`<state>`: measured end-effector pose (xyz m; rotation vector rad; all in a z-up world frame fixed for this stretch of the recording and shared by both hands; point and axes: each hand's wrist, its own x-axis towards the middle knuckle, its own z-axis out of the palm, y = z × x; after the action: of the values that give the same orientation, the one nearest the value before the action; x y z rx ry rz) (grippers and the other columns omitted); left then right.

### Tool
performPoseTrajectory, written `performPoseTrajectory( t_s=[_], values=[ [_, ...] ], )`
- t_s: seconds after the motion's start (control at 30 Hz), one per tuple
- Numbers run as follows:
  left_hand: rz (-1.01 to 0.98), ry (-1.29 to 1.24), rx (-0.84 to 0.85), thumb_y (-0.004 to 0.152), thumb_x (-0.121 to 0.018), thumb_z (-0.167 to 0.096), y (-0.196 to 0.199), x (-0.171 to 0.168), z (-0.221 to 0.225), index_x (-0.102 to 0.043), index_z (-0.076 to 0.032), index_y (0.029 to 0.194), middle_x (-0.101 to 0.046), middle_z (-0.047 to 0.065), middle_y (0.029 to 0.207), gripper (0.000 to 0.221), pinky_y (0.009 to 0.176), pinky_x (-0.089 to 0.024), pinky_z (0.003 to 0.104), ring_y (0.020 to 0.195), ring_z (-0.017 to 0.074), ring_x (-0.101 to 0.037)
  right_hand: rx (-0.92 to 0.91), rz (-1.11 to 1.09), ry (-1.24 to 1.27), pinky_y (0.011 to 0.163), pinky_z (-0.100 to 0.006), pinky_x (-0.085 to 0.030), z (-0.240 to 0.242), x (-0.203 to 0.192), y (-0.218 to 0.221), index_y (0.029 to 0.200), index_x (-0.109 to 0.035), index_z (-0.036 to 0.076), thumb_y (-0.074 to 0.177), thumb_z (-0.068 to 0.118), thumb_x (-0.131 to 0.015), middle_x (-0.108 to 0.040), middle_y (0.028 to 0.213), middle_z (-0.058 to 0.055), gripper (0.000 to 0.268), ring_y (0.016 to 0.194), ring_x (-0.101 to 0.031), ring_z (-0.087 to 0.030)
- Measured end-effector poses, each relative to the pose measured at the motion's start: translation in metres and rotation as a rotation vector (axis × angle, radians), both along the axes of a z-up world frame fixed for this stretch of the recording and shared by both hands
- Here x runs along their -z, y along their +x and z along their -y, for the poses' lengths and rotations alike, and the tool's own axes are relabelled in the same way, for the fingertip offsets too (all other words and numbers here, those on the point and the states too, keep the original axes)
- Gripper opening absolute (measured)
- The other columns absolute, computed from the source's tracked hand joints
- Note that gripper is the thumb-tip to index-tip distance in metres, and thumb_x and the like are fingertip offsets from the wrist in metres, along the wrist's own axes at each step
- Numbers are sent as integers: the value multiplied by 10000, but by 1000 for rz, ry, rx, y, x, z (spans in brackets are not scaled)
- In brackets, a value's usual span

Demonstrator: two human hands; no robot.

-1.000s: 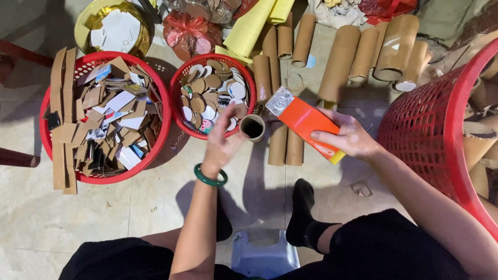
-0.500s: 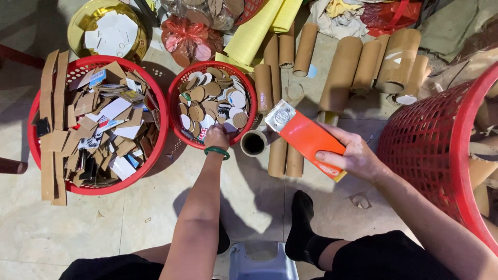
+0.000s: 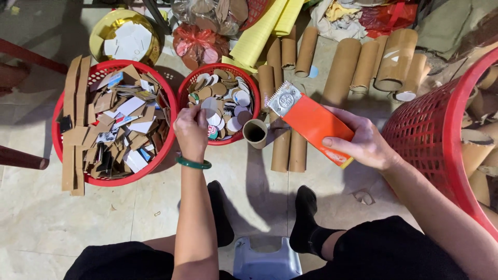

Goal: The recorder uses a handheld tape dispenser to seal small cardboard discs onto the ends of cardboard tubes.

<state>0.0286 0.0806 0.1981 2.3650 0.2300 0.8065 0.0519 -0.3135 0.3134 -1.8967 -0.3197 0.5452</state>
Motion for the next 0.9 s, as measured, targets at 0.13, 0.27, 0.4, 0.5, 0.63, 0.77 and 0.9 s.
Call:
performPoseTrajectory(
  t_s=[0.13, 0.27, 0.4, 0.5, 0.63, 0.77, 0.9],
  values=[
    [-28, -288, 151, 977, -728, -93, -11, -17, 23, -785, -8, 1040, -722, 67, 898, 120, 710, -551, 290, 789, 138, -662, 27, 17, -9, 984, -300, -492, 5, 1, -6, 1495, -506, 28, 801, 284, -786, -712, 1234, -83, 790, 1118, -636, -128],
    [-313, -676, 331, 922, -749, -131, -15, -42, 48, -779, -44, 1087, -712, 10, 822, 188, 674, -527, 235, 740, 79, -624, 4, 46, 46, 979, -304, -508, 2, -5, -3, 1498, -525, 22, 812, 303, -781, -723, 1222, -83, 785, 1099, -639, -127],
    [-432, -646, 339, 893, -766, -149, -10, -39, 52, -792, -57, 1100, -697, 23, 777, 228, 662, -518, 239, 722, 83, -614, -24, 50, 69, 987, -304, -499, 2, -7, -4, 1486, -515, 14, 807, 292, -791, -714, 1231, -80, 784, 1119, -634, -127],
    [-382, -588, 387, 886, -761, -156, -8, -27, 52, -795, -70, 1113, -730, 52, 851, 244, 722, -552, 261, 781, 115, -669, -37, 49, 54, 970, -301, -516, 2, -7, -4, 1484, -522, 27, 805, 295, -792, -726, 1204, -74, 778, 1092, -648, -123],
    [-365, -526, 422, 879, -767, -167, -5, -27, 56, -796, -73, 1111, -732, 93, 915, 252, 776, -576, 296, 837, 166, -702, -47, 54, 49, 965, -303, -513, 1, -11, -5, 1475, -546, 29, 802, 282, -792, -728, 1199, -75, 760, 1082, -644, -122],
    [-403, -443, 407, 879, -766, -206, -7, -32, 61, -798, -75, 1110, -724, 107, 949, 268, 810, -579, 322, 876, 204, -715, -77, 43, 68, 965, -307, -513, 1, -13, -5, 1469, -553, 27, 805, 269, -793, -722, 1196, -73, 746, 1076, -637, -122],
    [-466, -430, 406, 820, -817, -314, -13, -54, 65, -735, -85, 1207, -671, 115, 1017, 458, 816, -604, 348, 894, 232, -710, -76, 38, -18, 949, -308, -524, 1, -15, -4, 1471, -542, 43, 767, 269, -800, -734, 1166, -67, 784, 1055, -657, -125]
  ],
)
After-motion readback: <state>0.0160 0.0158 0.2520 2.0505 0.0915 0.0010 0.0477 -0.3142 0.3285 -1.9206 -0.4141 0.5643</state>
